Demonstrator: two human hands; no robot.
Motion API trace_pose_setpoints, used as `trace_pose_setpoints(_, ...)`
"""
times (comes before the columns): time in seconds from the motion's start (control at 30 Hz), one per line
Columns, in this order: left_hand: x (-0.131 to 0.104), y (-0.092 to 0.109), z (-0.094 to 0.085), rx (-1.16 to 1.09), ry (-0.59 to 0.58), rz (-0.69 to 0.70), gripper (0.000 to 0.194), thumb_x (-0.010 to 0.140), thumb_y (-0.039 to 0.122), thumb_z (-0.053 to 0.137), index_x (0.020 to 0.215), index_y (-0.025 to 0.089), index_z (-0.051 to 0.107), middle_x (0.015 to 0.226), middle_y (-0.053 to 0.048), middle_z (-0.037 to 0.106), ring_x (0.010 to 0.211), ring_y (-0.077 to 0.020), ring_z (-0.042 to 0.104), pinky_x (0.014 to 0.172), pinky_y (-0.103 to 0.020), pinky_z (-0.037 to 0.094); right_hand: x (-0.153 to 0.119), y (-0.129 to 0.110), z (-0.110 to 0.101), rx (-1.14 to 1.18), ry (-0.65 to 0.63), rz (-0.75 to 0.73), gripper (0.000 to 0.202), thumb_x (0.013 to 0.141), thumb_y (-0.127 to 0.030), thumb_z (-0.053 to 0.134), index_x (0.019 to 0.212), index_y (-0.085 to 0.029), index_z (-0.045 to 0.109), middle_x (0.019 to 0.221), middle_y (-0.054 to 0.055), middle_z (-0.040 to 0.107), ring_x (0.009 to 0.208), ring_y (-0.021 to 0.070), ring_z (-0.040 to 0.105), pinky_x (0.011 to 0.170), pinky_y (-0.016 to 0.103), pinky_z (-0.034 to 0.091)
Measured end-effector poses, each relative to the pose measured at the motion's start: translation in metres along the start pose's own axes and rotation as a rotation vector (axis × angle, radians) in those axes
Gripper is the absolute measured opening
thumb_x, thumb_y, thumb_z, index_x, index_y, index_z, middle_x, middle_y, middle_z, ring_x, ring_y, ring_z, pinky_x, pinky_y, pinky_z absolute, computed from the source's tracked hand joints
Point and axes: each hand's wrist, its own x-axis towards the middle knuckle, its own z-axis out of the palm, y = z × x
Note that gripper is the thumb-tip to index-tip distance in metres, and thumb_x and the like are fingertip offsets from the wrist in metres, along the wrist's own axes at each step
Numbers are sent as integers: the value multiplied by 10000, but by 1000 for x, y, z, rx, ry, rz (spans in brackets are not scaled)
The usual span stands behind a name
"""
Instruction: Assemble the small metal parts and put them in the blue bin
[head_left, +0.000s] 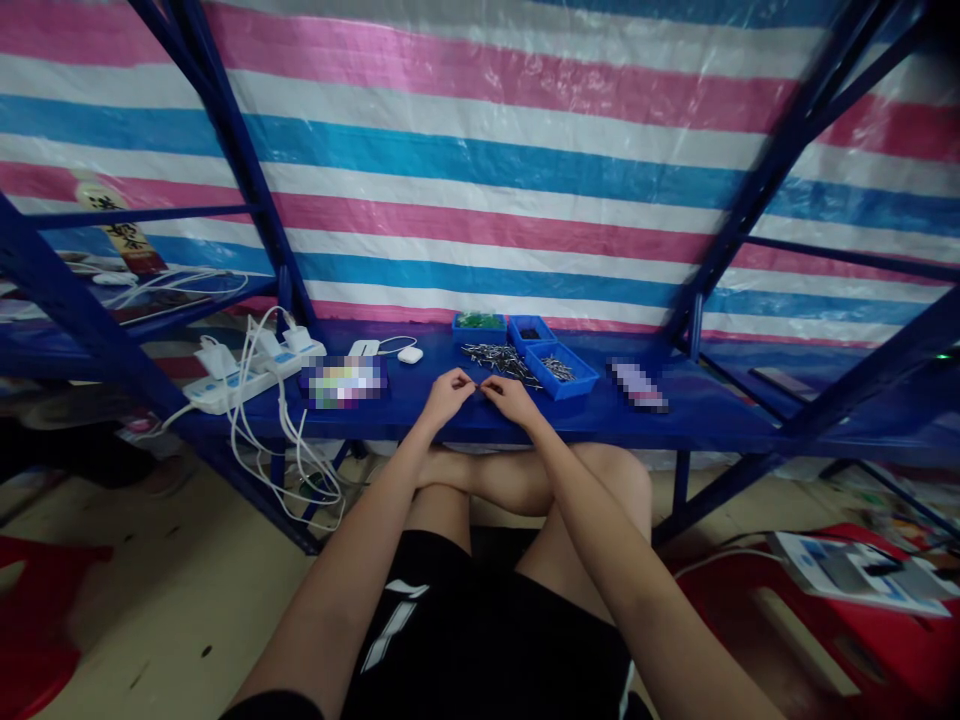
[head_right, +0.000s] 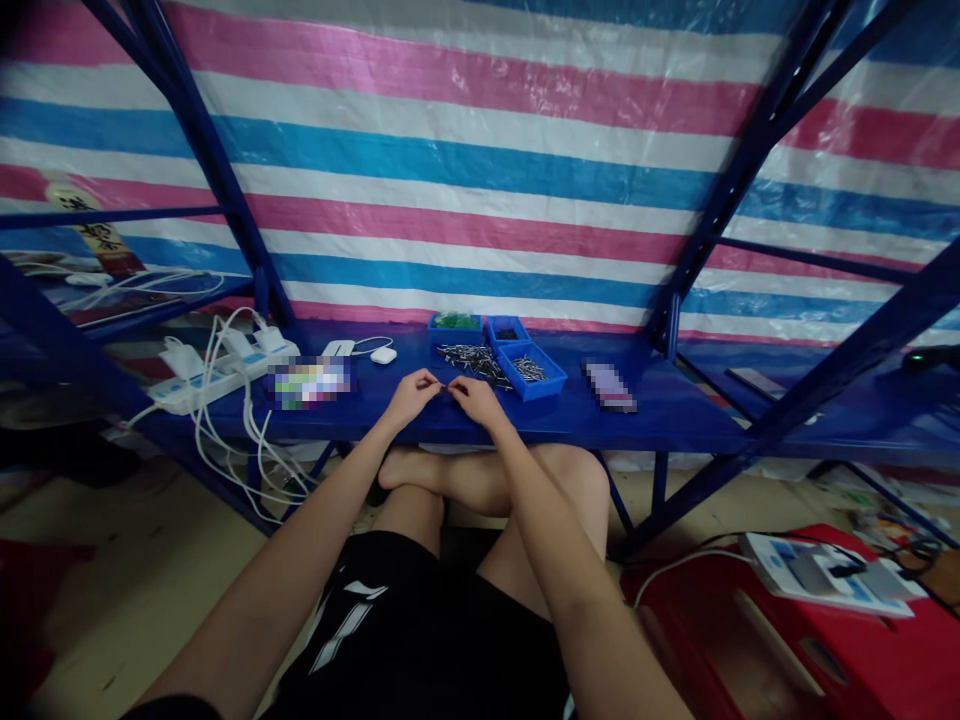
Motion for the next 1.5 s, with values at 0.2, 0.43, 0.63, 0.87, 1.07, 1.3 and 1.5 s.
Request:
trace_pose_setpoints(0.2, 1, -2, 1, 1, -9, -7, 153, 728, 306, 536, 728, 157, 569, 719, -21, 643, 711, -147, 602, 685, -257, 445, 0, 0, -1, 41, 18, 31, 196, 823, -316, 476, 839, -199, 632, 773, 6, 652, 671, 132, 562, 666, 235, 408)
trace_pose_setpoints(0.43, -1, 3, 1, 87, -63, 0, 226, 726, 339, 544, 763, 145, 654, 729, -40, 666, 672, -148, 589, 645, -248, 439, 0, -3, -2, 72, 75, 51, 227, 815, -356, 477, 818, -188, 630, 769, 4, 643, 695, 131, 559, 670, 234, 399)
trace_pose_setpoints(0.63, -1, -1, 1, 89, -96, 11, 230, 688, 314, 574, 789, 133, 672, 711, -39, 662, 660, -145, 576, 618, -238, 425, 0, -4, -2, 74, 52, 62, 246, 806, -384, 484, 796, -189, 634, 762, 1, 645, 686, 127, 555, 658, 229, 392)
trace_pose_setpoints(0.87, -1, -1, 2, 143, -91, 9, 199, 655, 252, 577, 779, 133, 676, 697, -31, 659, 652, -147, 573, 622, -243, 429, -1, -8, -2, 40, 15, 61, 304, 799, -436, 489, 729, -176, 631, 706, -2, 634, 647, 122, 539, 618, 220, 377)
trace_pose_setpoints(1.07, -2, 0, 3, 183, -102, 4, 193, 655, 223, 580, 796, 138, 681, 754, -44, 676, 695, -157, 593, 657, -252, 446, -1, -6, -2, 21, -10, 68, 284, 802, -392, 479, 730, -171, 642, 713, 3, 643, 659, 128, 547, 632, 223, 382)
trace_pose_setpoints(1.3, -3, 0, 2, 164, -113, 55, 215, 698, 264, 571, 831, 140, 686, 783, -57, 681, 702, -162, 600, 656, -254, 442, 0, -3, -2, 40, 4, 71, 245, 802, -345, 476, 729, -173, 634, 715, -1, 637, 674, 129, 553, 645, 224, 384)
trace_pose_setpoints(1.5, -2, -1, 3, 147, -124, 45, 231, 715, 297, 551, 817, 133, 678, 757, -52, 676, 687, -153, 591, 649, -246, 440, 0, -5, -3, 57, 45, 91, 237, 790, -367, 490, 744, -174, 619, 729, 2, 636, 674, 127, 546, 655, 229, 394)
